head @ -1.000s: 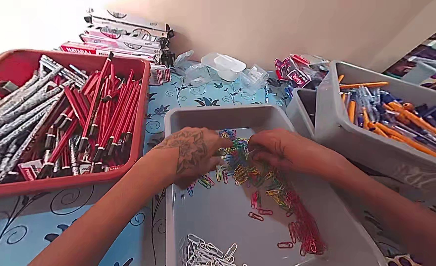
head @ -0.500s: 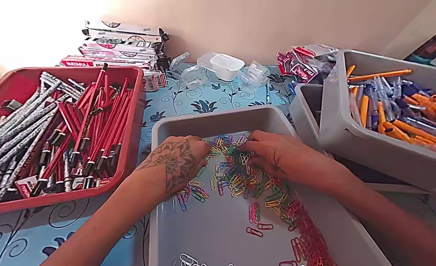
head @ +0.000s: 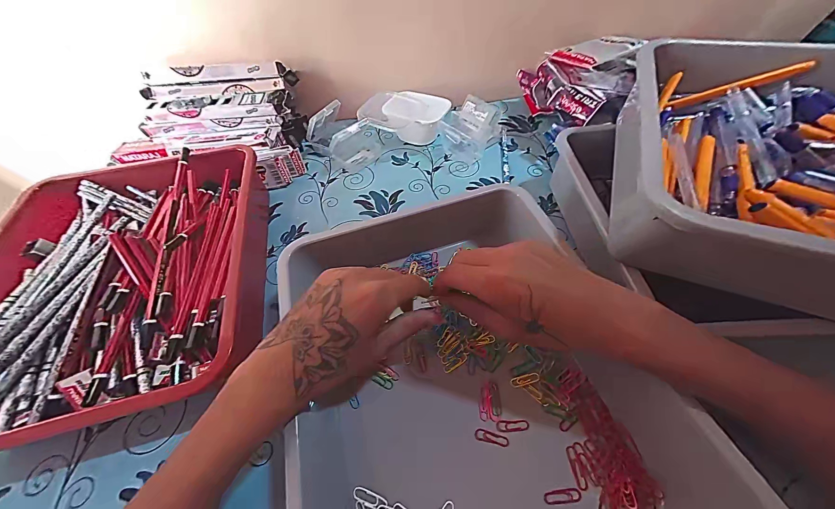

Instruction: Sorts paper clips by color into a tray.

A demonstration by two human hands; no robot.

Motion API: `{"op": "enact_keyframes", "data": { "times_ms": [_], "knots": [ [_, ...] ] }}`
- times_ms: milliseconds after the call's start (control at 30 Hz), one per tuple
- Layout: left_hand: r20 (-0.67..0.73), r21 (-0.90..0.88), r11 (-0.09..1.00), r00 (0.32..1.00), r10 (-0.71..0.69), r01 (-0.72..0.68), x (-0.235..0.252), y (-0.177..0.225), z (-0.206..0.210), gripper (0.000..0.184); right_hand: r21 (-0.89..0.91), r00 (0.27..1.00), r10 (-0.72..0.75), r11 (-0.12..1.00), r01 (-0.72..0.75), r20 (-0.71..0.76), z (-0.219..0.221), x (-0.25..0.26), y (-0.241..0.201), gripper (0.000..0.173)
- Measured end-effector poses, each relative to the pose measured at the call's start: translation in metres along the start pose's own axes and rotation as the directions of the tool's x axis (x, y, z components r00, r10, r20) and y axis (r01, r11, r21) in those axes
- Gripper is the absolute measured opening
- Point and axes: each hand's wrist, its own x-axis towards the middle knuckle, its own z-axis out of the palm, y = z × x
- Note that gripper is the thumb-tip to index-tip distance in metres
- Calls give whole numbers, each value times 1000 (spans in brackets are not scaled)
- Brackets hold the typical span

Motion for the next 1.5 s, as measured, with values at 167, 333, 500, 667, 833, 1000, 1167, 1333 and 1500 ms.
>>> {"op": "enact_keyframes", "data": {
  "times_ms": [167, 333, 500, 667, 833, 1000, 1167, 1333, 1500],
  "knots": [
    [27, -20, 1000, 1000, 3, -3, 0, 8, 0, 26, 130, 994, 75, 988, -85, 86, -1, -3, -1, 16],
    [31, 62, 996, 998, -61, 59, -1, 6, -1, 24, 24, 938, 176, 981, -192, 300, -9, -6, -3, 37],
    [45, 72, 992, 993, -107, 104, -2, 8, -3, 21, 37, 940, 150, 985, -169, 306, -5, -12, 1, 23],
    [61, 44, 997, 996, -67, 65, 0, 7, -4, 20, 43, 946, 184, 978, -203, 267, -6, -11, 2, 15],
    [103, 43, 998, 993, -53, 49, -2, 6, -3, 20, 87, 975, 185, 977, -197, 125, -4, -11, 4, 14],
    [79, 2, 1000, 997, -15, 15, -2, 6, -1, 22, 290, 970, 236, 926, -241, 53, -6, -8, 0, 9],
    [-15, -133, 990, 999, 47, -49, 2, 7, 1, 23, 541, 962, 260, 800, -261, 79, -11, -2, -9, 8],
    [-48, -224, 974, 999, -5, -6, 3, 11, -2, 21, 669, 968, 237, 708, -228, 79, -10, 1, -10, 6],
    [-8, -162, 985, 998, -56, 53, 1, 11, -1, 16, 674, 940, 312, 666, -320, 137, -17, 2, -10, 8]
  ]
}}
